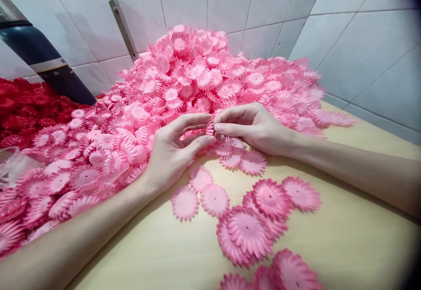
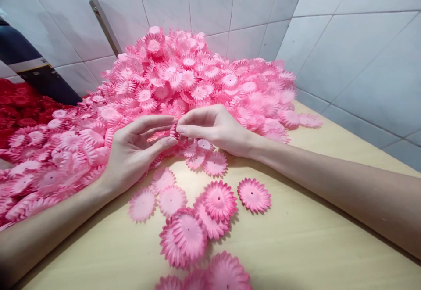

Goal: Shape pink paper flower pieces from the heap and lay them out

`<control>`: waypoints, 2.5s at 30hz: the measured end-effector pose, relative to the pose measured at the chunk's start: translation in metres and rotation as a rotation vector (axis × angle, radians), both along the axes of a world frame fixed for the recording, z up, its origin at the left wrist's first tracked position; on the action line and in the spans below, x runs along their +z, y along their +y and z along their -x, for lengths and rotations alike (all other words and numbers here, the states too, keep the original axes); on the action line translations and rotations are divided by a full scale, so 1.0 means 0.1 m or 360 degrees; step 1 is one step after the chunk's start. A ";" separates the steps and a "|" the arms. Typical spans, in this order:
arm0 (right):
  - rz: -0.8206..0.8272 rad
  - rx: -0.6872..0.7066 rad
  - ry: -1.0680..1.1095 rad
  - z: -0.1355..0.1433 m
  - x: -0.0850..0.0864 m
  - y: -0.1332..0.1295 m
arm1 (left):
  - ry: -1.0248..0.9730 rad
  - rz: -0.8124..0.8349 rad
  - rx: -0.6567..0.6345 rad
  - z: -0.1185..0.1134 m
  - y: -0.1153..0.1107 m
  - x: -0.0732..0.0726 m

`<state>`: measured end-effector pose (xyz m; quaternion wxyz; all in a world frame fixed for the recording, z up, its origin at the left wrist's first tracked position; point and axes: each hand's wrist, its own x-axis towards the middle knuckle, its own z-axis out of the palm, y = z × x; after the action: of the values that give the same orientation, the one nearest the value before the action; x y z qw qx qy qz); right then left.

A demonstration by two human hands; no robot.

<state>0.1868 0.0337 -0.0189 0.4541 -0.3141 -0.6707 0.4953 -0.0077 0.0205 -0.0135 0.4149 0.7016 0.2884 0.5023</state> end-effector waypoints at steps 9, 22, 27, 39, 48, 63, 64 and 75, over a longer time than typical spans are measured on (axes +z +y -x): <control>0.0029 -0.0008 -0.0028 0.00 0.01 0.00 | 0.0022 -0.0016 -0.0004 0.01 0.00 -0.01; 0.0066 -0.0037 0.0064 0.02 0.01 0.00 | -0.0025 0.0163 0.0163 -0.01 0.00 0.02; 0.0055 0.0019 0.0062 0.00 0.01 -0.01 | -0.0039 0.0247 0.0044 -0.02 -0.01 0.03; 0.0041 0.0121 0.0064 -0.03 0.00 0.03 | -0.0010 0.0393 -0.0028 -0.02 -0.03 0.05; -0.0016 0.0232 -0.0066 -0.02 0.04 0.02 | 0.0080 0.0478 -0.0096 -0.01 -0.02 0.07; -0.0170 0.0268 -0.0293 -0.01 0.03 0.02 | 0.0072 0.0537 -0.0035 -0.03 -0.05 0.09; -0.0166 0.0238 -0.0290 -0.01 0.03 0.02 | 0.0066 0.0530 -0.0047 -0.02 -0.04 0.08; -0.0028 0.0238 -0.0179 -0.03 0.06 0.02 | 0.0098 0.0574 -0.0101 -0.01 -0.04 0.08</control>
<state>0.1901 0.0360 -0.0128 0.3803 -0.2865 -0.7209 0.5036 -0.0062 0.0168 -0.0055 0.5407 0.6397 0.3642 0.4072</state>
